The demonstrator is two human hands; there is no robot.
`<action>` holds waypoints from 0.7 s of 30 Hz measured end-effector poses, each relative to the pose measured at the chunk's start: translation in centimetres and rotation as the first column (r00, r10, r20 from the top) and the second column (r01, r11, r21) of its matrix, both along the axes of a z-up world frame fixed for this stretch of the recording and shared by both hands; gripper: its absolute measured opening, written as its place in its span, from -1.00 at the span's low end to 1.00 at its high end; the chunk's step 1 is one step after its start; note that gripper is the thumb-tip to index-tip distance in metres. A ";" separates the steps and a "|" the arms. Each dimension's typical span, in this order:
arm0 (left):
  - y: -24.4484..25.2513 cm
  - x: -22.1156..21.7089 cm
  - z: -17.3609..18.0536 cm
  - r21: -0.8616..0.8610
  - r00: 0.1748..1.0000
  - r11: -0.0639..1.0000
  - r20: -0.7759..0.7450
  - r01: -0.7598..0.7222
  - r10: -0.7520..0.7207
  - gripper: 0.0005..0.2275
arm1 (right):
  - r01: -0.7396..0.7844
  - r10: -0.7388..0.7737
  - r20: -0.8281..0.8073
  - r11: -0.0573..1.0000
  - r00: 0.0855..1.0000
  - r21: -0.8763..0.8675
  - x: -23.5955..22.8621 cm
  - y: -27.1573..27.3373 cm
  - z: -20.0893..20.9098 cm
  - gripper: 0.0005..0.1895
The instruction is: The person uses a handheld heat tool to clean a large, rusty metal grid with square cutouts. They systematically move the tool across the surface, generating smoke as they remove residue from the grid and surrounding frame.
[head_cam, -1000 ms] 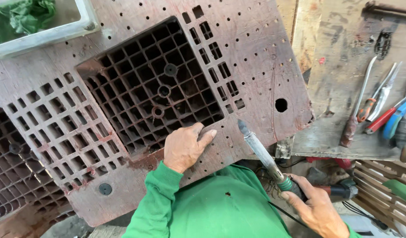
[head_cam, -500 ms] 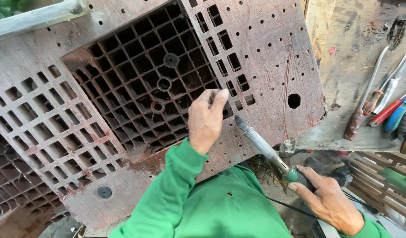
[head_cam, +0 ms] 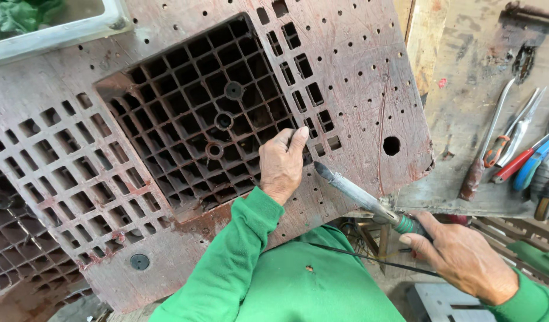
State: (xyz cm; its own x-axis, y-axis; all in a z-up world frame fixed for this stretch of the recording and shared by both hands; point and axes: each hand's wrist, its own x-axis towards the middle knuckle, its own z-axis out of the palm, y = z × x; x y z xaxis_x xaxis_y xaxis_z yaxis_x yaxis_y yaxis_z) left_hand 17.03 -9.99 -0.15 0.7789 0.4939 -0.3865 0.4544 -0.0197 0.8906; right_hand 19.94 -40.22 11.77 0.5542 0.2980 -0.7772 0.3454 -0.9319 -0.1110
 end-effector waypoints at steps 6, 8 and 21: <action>0.1 -0.1 0.7 -0.001 1.000 1.000 -0.024 -0.001 0.001 -0.61 | -0.124 0.125 0.007 0.991 0.992 -0.055 3.0 -0.1 0.7 -0.49; 0.1 0.0 1.0 0.015 0.999 1.000 -0.053 -0.004 0.005 -0.61 | -0.166 0.166 -0.005 0.981 0.986 -0.102 3.8 -0.3 0.8 -0.49; 0.3 -0.1 1.1 -0.028 1.000 0.999 -0.020 -0.022 0.021 -0.63 | -0.190 0.168 -0.118 0.961 0.979 -0.204 7.1 -0.1 0.5 -0.37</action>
State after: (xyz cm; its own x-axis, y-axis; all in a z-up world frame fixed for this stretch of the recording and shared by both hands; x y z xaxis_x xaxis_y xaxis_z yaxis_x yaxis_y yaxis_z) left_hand 16.98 -9.67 0.99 0.7601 0.4992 -0.4159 0.4723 0.0152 0.8813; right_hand 27.00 -40.30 12.30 0.4245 0.2071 -0.8814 0.5059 -0.8616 0.0412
